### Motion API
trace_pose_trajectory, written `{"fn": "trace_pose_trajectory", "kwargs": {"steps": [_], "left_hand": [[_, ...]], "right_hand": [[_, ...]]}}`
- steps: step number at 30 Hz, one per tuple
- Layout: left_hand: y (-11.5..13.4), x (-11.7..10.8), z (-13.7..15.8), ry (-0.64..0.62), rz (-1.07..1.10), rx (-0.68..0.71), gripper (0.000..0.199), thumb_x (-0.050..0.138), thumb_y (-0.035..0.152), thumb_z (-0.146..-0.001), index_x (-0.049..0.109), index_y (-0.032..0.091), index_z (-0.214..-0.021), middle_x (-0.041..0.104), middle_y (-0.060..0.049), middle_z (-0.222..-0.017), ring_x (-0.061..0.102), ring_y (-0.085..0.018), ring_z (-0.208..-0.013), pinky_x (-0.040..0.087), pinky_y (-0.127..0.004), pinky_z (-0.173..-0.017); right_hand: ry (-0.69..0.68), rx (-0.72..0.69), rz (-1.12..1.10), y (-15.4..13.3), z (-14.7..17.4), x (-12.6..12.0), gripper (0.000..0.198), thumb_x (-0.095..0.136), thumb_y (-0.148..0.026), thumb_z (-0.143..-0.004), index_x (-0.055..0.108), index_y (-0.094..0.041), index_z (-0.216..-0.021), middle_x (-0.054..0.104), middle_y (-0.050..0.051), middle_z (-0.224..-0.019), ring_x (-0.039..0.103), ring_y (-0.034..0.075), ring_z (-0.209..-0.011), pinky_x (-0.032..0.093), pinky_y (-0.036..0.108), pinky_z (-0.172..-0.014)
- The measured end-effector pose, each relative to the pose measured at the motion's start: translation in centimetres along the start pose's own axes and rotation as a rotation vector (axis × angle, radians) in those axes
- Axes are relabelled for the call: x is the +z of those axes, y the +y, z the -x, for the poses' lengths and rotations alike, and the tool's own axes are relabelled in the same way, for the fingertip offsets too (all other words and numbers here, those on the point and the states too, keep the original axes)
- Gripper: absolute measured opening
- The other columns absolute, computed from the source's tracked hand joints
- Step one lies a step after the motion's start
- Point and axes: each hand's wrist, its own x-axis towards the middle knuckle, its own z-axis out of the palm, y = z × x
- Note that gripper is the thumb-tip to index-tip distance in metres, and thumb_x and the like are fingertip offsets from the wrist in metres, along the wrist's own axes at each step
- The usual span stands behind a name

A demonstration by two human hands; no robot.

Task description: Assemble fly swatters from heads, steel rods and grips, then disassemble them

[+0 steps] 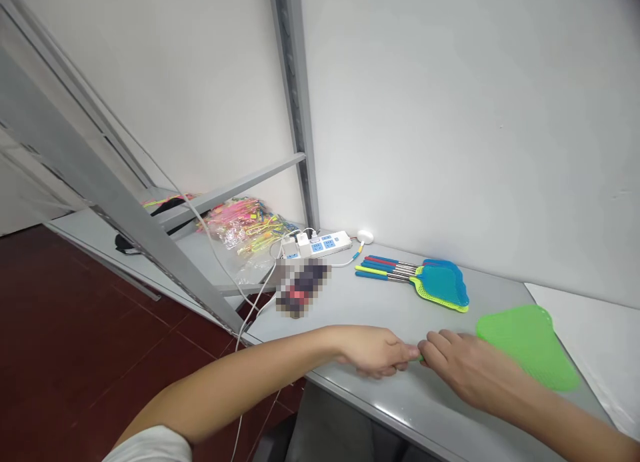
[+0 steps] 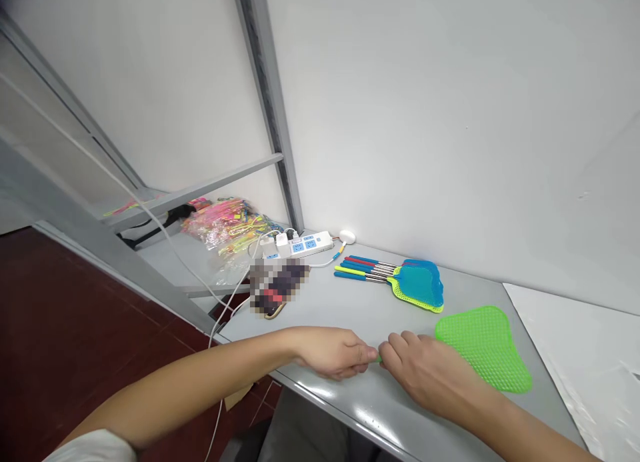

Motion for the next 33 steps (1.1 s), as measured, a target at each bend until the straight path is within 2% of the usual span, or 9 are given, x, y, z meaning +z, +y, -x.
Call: {"fn": "trace_pose_trajectory", "kwargs": {"steps": [4, 9, 12, 15, 17, 20, 22, 26, 33], "left_hand": [[-0.2, -0.3, -0.3, -0.316, 0.449, -0.164, 0.049, 0.043, 0.070, -0.087, 0.037, 0.023, -0.074, 0.020, 0.009, -0.059, 0.014, -0.006, -0.040, 0.012, -0.020, -0.040], [0.0, -0.7, 0.1, -0.388, 0.413, -0.152, 0.050, 0.036, 0.071, -0.088, 0.035, 0.023, -0.072, 0.018, 0.008, -0.060, 0.013, -0.008, -0.039, 0.014, -0.019, -0.038], [-1.2, -2.4, 1.8, -0.166, -0.013, -0.109, 0.053, 0.024, 0.073, -0.088, 0.033, 0.024, -0.071, 0.023, 0.007, -0.057, 0.020, -0.010, -0.040, 0.024, -0.022, -0.037], [-2.6, -4.1, 2.6, 0.079, -0.191, -0.063, 0.054, 0.012, 0.069, -0.092, 0.036, 0.024, -0.073, 0.026, 0.006, -0.058, 0.026, -0.012, -0.043, 0.031, -0.025, -0.041], [-3.1, -4.2, 1.6, 0.248, -0.318, -0.005, 0.051, 0.017, 0.063, -0.095, 0.043, 0.022, -0.079, 0.040, 0.002, -0.066, 0.042, -0.015, -0.054, 0.041, -0.028, -0.054], [-3.0, -3.0, -1.9, 0.487, -0.565, 0.076, 0.035, 0.033, 0.048, -0.098, 0.052, 0.020, -0.089, 0.054, -0.005, -0.092, 0.052, -0.023, -0.092, 0.041, -0.037, -0.084], [-2.9, -2.0, -4.2, 0.591, -0.719, 0.096, 0.025, 0.040, 0.038, -0.098, 0.056, 0.019, -0.094, 0.055, -0.009, -0.102, 0.048, -0.028, -0.105, 0.036, -0.042, -0.091], [-3.5, -1.6, -6.1, 0.705, -0.940, 0.101, 0.016, 0.046, 0.029, -0.097, 0.059, 0.021, -0.098, 0.056, -0.008, -0.103, 0.049, -0.028, -0.104, 0.037, -0.040, -0.087], [-6.6, -3.4, -3.7, 0.976, -1.081, -0.114, 0.021, 0.040, 0.024, -0.099, 0.057, 0.019, -0.110, 0.057, -0.009, -0.097, 0.054, -0.027, -0.090, 0.040, -0.040, -0.077]], "right_hand": [[0.014, -0.033, 0.044, -0.1, -0.2, -0.5, 0.013, 0.048, -0.010, -0.083, 0.047, -0.023, -0.082, 0.049, 0.000, -0.069, 0.042, 0.018, -0.057, 0.019, 0.034, -0.053], [0.047, -0.059, 0.094, 1.3, 1.8, -0.6, 0.013, 0.046, -0.011, -0.087, 0.054, -0.022, -0.086, 0.055, 0.001, -0.071, 0.046, 0.017, -0.058, 0.025, 0.034, -0.054], [0.100, 0.110, 0.098, 5.8, 6.7, -1.1, 0.026, 0.033, -0.013, -0.095, 0.057, -0.021, -0.091, 0.062, 0.005, -0.077, 0.054, 0.017, -0.062, 0.031, 0.033, -0.055], [0.030, 0.503, 0.232, 10.2, 11.8, -1.7, 0.040, 0.027, -0.039, -0.101, 0.058, -0.020, -0.084, 0.062, 0.009, -0.072, 0.053, 0.016, -0.055, 0.027, 0.033, -0.049], [-0.023, 0.577, 0.217, 10.8, 12.9, -1.6, 0.044, 0.026, -0.045, -0.101, 0.058, -0.020, -0.085, 0.060, 0.009, -0.069, 0.054, 0.017, -0.056, 0.026, 0.033, -0.048], [-0.023, 0.472, 0.111, 8.1, 11.0, -0.6, 0.031, 0.031, -0.031, -0.102, 0.058, -0.020, -0.092, 0.063, 0.008, -0.084, 0.059, 0.019, -0.071, 0.036, 0.033, -0.060], [-0.046, 0.429, 0.082, 5.4, 8.8, 0.4, 0.022, 0.038, -0.025, -0.100, 0.057, -0.020, -0.090, 0.060, 0.005, -0.080, 0.056, 0.018, -0.067, 0.035, 0.032, -0.061], [-0.062, 0.425, 0.011, 1.7, 6.7, 1.8, 0.019, 0.040, -0.011, -0.095, 0.056, -0.021, -0.092, 0.057, 0.002, -0.077, 0.053, 0.017, -0.064, 0.033, 0.031, -0.060], [-0.018, 0.468, -0.092, -0.4, 6.8, 2.9, 0.028, 0.038, -0.006, -0.092, 0.055, -0.021, -0.107, 0.058, 0.003, -0.084, 0.054, 0.016, -0.066, 0.036, 0.030, -0.062]]}}
